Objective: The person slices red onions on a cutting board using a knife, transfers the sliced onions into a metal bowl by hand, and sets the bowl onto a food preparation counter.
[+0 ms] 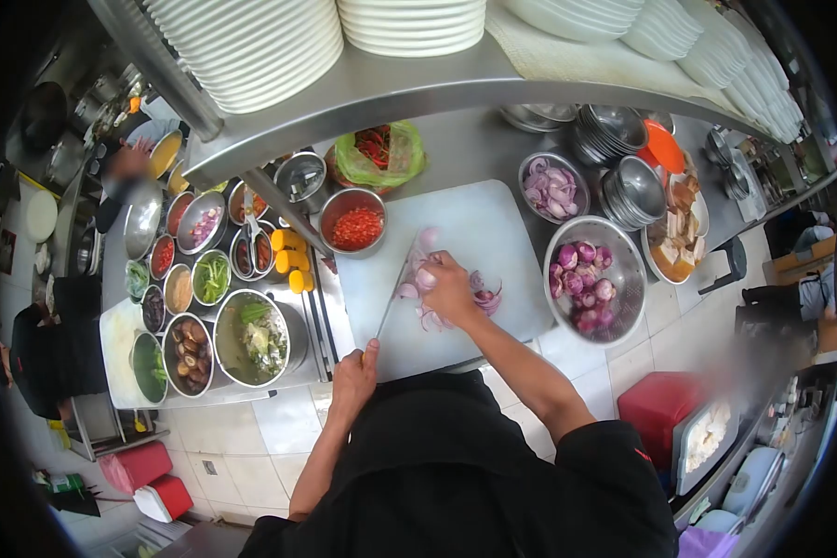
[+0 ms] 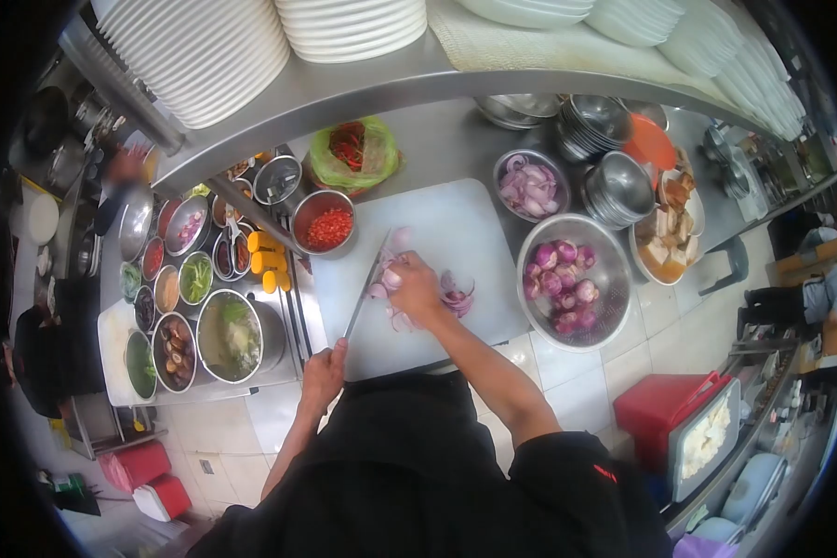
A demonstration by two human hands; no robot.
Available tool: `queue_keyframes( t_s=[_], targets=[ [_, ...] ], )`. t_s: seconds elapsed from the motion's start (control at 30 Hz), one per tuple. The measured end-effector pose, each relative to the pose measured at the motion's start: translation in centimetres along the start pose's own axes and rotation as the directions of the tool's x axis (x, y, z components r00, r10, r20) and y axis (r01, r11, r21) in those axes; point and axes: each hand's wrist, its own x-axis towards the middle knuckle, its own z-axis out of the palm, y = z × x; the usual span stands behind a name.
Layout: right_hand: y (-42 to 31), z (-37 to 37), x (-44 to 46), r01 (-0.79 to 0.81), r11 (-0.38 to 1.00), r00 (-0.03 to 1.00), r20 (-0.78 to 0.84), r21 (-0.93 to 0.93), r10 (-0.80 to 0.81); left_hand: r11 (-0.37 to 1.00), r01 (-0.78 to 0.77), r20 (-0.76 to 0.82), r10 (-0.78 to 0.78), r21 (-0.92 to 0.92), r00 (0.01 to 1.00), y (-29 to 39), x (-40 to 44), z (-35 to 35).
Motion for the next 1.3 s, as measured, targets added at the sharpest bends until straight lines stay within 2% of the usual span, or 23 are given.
queue_keyframes(
  t_s=[0.07,0.1,0.17,0.3,0.37,0.4,0.47,0.5,0.6,0.67,0.7,0.73,0.77,0.8,0.87,0.9,0.97,1.1,1.17,1.3],
  targets=[
    [-1.3,-1.3,0.3,-0.135,0.978,0.984,-0.095,0.157,0.151,1.000,0.002,0.005,-0.001,-0.012,1.000,-0.3,0.0,0.4],
    [-1.2,-1.6,0.3,-0.136,0.978,0.985,-0.088,0.160,0.151,1.000,0.009,0.004,-0.009,-0.012,1.000,-0.2,-0.1,0.4],
    [-1.0,-2.2,0.7,-0.205,0.938,0.957,-0.142,0.280,0.252,1.000,0.001,-0.007,-0.001,-0.016,1.000,0.0,-0.2,0.4],
    [-1.1,-4.1,2.3,-0.256,0.878,0.926,-0.159,0.406,0.343,0.998,0.052,0.011,-0.052,-0.026,0.999,-0.3,0.3,0.8],
    [-1.2,-5.5,3.5,-0.234,0.866,0.906,-0.223,0.442,0.359,0.999,0.048,0.002,-0.048,-0.010,0.999,-0.1,0.2,0.9],
    [-1.4,-6.4,4.0,-0.234,0.865,0.903,-0.231,0.443,0.363,0.999,0.042,0.005,-0.042,-0.004,0.999,-0.1,0.2,0.9],
    [-1.3,-8.1,5.3,-0.336,0.729,0.846,-0.149,0.597,0.512,0.996,0.089,0.011,-0.088,-0.015,0.996,0.0,0.3,0.9],
    [-0.5,-8.8,5.9,-0.333,0.730,0.844,-0.157,0.597,0.513,0.997,0.080,0.013,-0.080,-0.013,0.997,0.0,0.3,1.0],
    [2.3,-11.6,8.5,-0.252,0.823,0.859,-0.275,0.509,0.433,0.995,0.102,-0.015,-0.103,-0.014,0.995,-0.6,0.4,1.4],
    [3.4,-14.7,10.6,-0.216,0.951,0.868,-0.404,0.219,0.290,0.994,0.104,-0.013,-0.104,-0.019,0.994,0.2,0.1,1.1],
    [5.2,-15.7,11.6,-0.213,0.952,0.866,-0.409,0.221,0.288,0.993,0.113,-0.010,-0.113,-0.028,0.994,0.5,-0.1,1.0],
    [7.5,-16.6,12.6,-0.186,0.982,0.864,-0.481,-0.030,0.149,0.991,0.124,-0.013,-0.125,-0.048,0.992,0.6,-0.2,1.1],
    [9.6,-17.1,13.1,-0.166,0.946,0.857,-0.515,-0.279,-0.001,0.992,0.119,-0.015,-0.120,-0.044,0.993,0.5,-0.3,1.2],
    [11.2,-17.6,13.3,-0.167,0.946,0.854,-0.520,-0.276,-0.001,0.993,0.117,-0.031,-0.118,-0.033,0.993,0.6,-0.3,1.3],
    [13.6,-18.3,13.2,-0.314,0.849,0.904,-0.408,-0.426,0.130,0.993,0.113,-0.048,-0.114,-0.017,0.992,0.5,-0.4,1.5],
    [14.2,-18.6,12.7,-0.317,0.849,0.902,-0.412,-0.422,0.132,0.990,0.139,-0.044,-0.139,-0.004,0.989,0.5,-0.4,1.5],
    [15.4,-18.5,11.3,-0.247,0.720,0.968,-0.201,-0.648,0.152,0.986,0.168,-0.042,-0.167,0.011,0.985,0.6,-0.4,1.6],
    [16.3,-17.4,10.7,-0.296,0.679,0.955,-0.215,-0.672,0.204,0.988,0.148,-0.070,-0.151,-0.048,0.986,1.4,-0.9,1.6],
    [15.6,-17.7,11.1,-0.348,0.711,0.937,-0.217,-0.611,0.273,0.986,0.158,-0.067,-0.162,-0.061,0.985,1.5,-0.9,1.6],
    [14.4,-18.9,11.2,-0.369,0.754,0.928,-0.265,-0.544,0.263,0.990,0.135,-0.084,-0.138,-0.041,0.987,1.0,-0.7,1.9]
  ],
)
